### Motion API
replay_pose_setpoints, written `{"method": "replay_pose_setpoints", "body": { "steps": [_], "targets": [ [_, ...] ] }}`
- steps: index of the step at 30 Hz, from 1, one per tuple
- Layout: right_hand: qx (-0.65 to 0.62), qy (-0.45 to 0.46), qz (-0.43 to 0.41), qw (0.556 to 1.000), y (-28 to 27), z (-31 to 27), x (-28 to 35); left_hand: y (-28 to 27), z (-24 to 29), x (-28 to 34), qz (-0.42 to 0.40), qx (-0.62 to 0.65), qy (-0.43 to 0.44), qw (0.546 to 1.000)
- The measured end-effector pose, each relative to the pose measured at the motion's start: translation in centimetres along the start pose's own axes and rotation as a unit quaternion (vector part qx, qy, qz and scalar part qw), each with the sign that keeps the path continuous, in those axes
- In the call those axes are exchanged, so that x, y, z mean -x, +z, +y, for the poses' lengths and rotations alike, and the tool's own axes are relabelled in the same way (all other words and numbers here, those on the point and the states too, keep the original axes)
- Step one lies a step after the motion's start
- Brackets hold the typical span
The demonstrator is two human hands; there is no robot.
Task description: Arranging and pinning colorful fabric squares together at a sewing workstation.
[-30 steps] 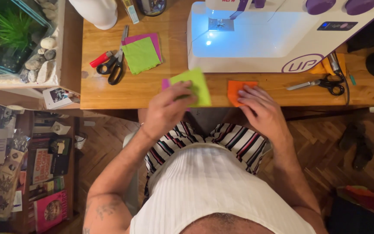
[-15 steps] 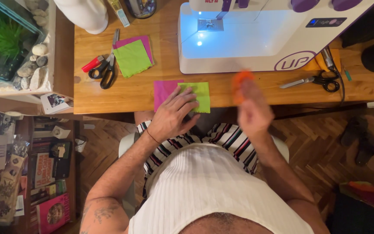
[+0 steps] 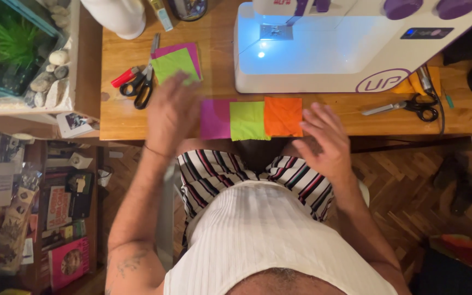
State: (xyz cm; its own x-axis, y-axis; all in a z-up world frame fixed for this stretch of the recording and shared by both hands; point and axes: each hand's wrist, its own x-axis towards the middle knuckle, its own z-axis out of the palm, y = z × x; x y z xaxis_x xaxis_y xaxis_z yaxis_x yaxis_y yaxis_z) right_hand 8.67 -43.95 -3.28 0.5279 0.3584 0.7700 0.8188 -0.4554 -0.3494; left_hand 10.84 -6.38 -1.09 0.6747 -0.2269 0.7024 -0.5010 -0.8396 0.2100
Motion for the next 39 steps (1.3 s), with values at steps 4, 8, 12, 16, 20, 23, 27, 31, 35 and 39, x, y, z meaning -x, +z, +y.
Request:
{"method": "replay_pose_setpoints", "body": {
  "steps": [4, 8, 12, 16, 20, 23, 27, 31, 35, 39],
  "targets": [
    [0.036, 0.023, 0.000, 0.999, -2.1, -1.0, 0.4, -1.4, -3.6, 0.4, -0.106, -0.011, -0.084, 0.991],
    [0.038, 0.055, 0.012, 0.998, -3.1, -1.8, 0.9, -0.1, -5.2, 1.4, -0.107, -0.056, -0.052, 0.991],
    [0.040, 0.070, 0.015, 0.997, -3.0, -1.8, 1.4, 0.5, -5.8, 1.5, -0.080, -0.105, -0.047, 0.990],
    [0.035, 0.060, 0.015, 0.997, -2.8, -2.3, 0.6, -0.4, -4.9, 0.3, -0.084, -0.089, -0.040, 0.992],
    [0.036, 0.060, 0.017, 0.997, -2.8, -2.3, 0.2, -0.6, -4.7, 0.2, -0.091, -0.103, -0.026, 0.990],
    [0.037, 0.063, 0.018, 0.997, -2.7, -2.3, 0.2, -0.1, -5.2, 0.5, -0.079, -0.113, -0.023, 0.990],
    [0.038, 0.064, 0.023, 0.997, -2.7, -2.1, 0.3, -0.8, -4.4, -0.2, -0.070, -0.067, -0.057, 0.994],
    [0.035, 0.069, 0.025, 0.997, -2.7, -2.1, 0.3, -0.7, -4.7, -0.4, -0.048, -0.019, -0.101, 0.994],
    [0.032, 0.072, 0.031, 0.996, -2.7, -2.2, -0.1, -1.7, -3.7, -1.8, 0.081, 0.061, -0.178, 0.979],
    [-0.016, 0.118, 0.046, 0.992, -2.7, -2.1, -0.2, -2.9, -0.4, -3.6, 0.163, 0.143, -0.163, 0.963]
  ]
}}
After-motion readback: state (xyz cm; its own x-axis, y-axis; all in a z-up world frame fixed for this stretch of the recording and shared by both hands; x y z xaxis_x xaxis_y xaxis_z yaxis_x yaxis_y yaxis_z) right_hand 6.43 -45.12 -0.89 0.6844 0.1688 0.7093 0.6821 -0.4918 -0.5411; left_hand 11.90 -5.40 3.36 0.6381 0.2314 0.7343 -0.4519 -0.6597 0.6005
